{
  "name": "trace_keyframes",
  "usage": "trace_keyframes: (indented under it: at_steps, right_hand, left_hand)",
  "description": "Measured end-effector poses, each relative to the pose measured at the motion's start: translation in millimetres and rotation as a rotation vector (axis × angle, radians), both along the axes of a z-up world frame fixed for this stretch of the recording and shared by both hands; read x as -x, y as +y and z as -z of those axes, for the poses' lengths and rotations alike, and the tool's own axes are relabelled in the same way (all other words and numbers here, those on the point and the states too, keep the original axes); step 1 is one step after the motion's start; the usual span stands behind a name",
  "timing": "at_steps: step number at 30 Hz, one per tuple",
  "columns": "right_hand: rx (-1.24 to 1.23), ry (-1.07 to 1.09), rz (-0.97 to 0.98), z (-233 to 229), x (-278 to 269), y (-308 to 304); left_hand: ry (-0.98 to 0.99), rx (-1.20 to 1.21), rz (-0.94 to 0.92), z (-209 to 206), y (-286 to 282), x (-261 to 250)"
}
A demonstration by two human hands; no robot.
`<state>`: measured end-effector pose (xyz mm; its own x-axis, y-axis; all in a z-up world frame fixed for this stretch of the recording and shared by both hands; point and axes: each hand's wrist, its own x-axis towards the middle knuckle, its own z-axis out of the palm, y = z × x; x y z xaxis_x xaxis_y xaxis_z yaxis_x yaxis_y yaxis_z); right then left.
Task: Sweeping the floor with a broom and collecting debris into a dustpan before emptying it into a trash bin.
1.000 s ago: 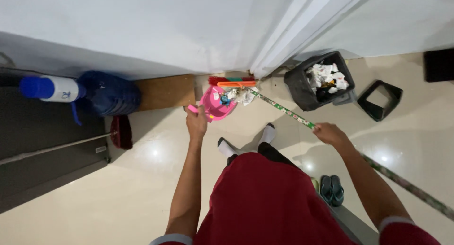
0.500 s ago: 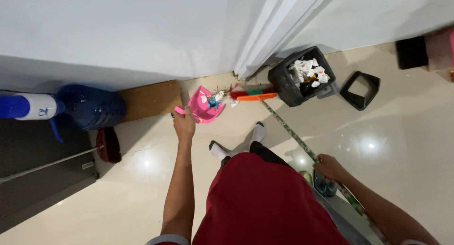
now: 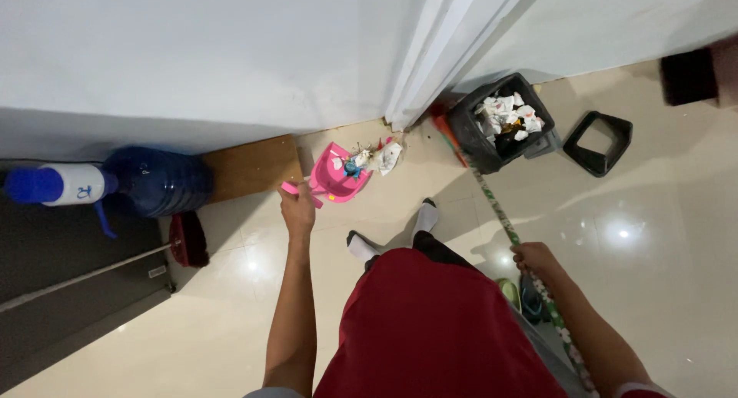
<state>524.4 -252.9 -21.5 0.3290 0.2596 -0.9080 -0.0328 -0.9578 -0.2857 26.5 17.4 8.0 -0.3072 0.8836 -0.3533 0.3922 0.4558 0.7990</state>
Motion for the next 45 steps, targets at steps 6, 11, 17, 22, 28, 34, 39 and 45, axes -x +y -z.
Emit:
trace_keyframes:
  at_steps: [6, 11, 17, 22, 28, 34, 39, 45]
  right_hand:
    - [-0.009, -0.029, 0.136, -5, -20, -1]
    - [-0.046, -0.082, 0.257, 14, -49, 1]
    - [-0.137, -0.120, 0.209, 105, -101, 20]
    - [-0.059, -0.256, -0.110, 98, -92, 117]
    - [-0.034, -0.250, -0.199, 91, -59, 172]
    - [0.028, -0.257, -0.855, 145, -73, 136]
    - [0.060, -0.265, -1.031, 107, -63, 89]
    - [0.026, -0.474, -1.510, 89, -81, 43]
  left_hand:
    - [-0.058, -0.034, -0.006, 11, 13, 0]
    - [-0.001, -0.076, 0.023, 20, 19, 0]
    - [-0.039, -0.135, 0.064, 4, 16, -10]
    - [-0.043, -0.056, 0.045, 14, 8, -2]
    - [-0.098, 0.004, 0.053, 0, -3, -7]
    - [-0.062, 0.041, 0.148, -32, -9, -32]
    - [-0.080, 0.068, 0.185, -17, -5, -52]
    - [-0.059, -0.056, 0.218, 1, -2, -62]
